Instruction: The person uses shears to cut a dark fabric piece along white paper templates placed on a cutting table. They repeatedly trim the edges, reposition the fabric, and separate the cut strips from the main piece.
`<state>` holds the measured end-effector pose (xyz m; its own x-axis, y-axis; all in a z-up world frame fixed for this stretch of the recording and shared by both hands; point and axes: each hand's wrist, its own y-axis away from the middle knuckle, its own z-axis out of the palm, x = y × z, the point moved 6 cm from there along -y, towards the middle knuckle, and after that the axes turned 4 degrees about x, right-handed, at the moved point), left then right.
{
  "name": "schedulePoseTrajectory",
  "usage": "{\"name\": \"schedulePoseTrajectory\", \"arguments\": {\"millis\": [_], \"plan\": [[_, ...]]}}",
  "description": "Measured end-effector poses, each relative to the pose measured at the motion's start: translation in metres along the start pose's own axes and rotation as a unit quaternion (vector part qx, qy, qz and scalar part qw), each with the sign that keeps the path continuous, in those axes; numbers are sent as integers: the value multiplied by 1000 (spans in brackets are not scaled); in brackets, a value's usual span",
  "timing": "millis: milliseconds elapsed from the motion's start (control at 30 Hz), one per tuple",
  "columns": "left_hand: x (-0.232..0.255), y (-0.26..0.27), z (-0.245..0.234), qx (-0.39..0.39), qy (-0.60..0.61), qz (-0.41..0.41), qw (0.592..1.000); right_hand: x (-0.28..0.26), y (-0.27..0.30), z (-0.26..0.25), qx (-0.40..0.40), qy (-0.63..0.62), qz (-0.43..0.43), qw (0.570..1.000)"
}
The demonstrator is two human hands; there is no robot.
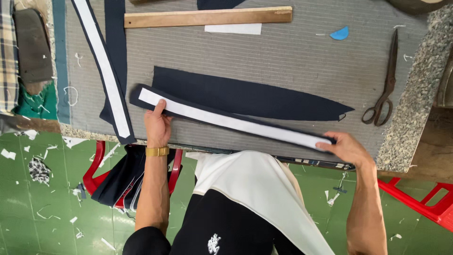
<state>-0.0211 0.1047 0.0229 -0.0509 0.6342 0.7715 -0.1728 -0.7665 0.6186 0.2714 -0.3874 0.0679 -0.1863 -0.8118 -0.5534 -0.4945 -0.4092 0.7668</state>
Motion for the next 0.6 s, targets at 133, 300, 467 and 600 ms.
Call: {"name": "schedulePoseTrajectory", "arguments": {"millis": [133, 300, 467, 600], "plan": [[-5, -18, -7, 19, -39, 6, 999, -9, -9, -18, 51, 104, 97, 989], [25, -14, 31, 30, -175, 60, 982, 4, -43, -40, 190, -8, 53, 980], [20, -46, 18, 13, -230, 91, 969, 26, -60, -33, 260, -31, -21, 965], [30, -51, 8, 18, -285, 132, 949, 19, -46, -30, 308, -11, -37, 951]]}}
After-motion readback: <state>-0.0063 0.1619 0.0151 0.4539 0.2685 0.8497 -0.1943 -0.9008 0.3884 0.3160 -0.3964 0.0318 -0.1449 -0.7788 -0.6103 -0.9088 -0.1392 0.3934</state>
